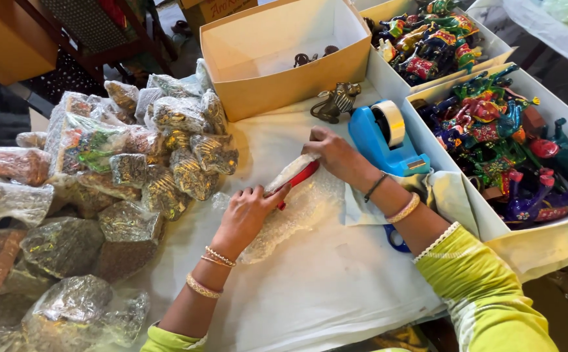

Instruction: The person wraps a small, red decorative figurine in bubble wrap. They fold the plastic around the object and secure it by hand, then place the wrapped item onto a pile of similarly wrapped items.

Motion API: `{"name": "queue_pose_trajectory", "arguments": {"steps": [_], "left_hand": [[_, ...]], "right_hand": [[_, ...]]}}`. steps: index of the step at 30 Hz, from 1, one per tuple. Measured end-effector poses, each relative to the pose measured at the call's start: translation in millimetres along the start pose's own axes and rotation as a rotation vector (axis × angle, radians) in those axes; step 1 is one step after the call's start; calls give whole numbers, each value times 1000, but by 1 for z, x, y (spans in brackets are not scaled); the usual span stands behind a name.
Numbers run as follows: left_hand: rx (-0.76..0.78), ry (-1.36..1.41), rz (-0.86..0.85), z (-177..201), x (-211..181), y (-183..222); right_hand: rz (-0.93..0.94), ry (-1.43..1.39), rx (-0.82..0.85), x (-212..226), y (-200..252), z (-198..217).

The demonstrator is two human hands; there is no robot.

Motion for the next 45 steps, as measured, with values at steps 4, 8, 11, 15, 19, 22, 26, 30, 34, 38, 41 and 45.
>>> {"name": "queue_pose_trajectory", "arguments": {"steps": [4,8,11,15,19,22,26,30,34,38,41,45], "left_hand": [[-8,-7,-2,2,-1,-1],[-15,-10,3,-3,0,-1],[-9,-26,5,-5,0,-1],[7,-13,19,-2,0,-2],[3,16,34,-1,0,-1],[0,25,49,-1,0,1],[0,9,39,-3,0,1],[-32,23,50,-20,6,7],[-8,96,100,-7,5,-1],[-3,93,77,-4,5,0],[-31,78,31,-5,3,1],[-21,-6,-37,-9,-2,0]], "right_hand": [[136,51,-135,10,-1,10],[14,43,-117,0,2,9],[-9,49,-104,-1,2,11],[-4,92,-110,-10,4,8],[-30,-23,-99,-10,1,22],[-68,-28,-22,-10,1,30],[16,28,184,-3,4,28],[22,-38,296,-3,11,11],[-46,138,455,-17,19,-1],[34,-14,415,-32,25,-7],[93,-35,424,-20,24,5],[121,-72,483,2,18,28]]}}
Point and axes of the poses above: each hand's wrist, its own y-axis away from the middle knuckle, its own z-axis out of the back of the hand, x = y × z, the point moved 6 cm from there along -y, towards the middle knuckle, and after that the axes turned 9 degrees about -x, right-handed, at the moved point
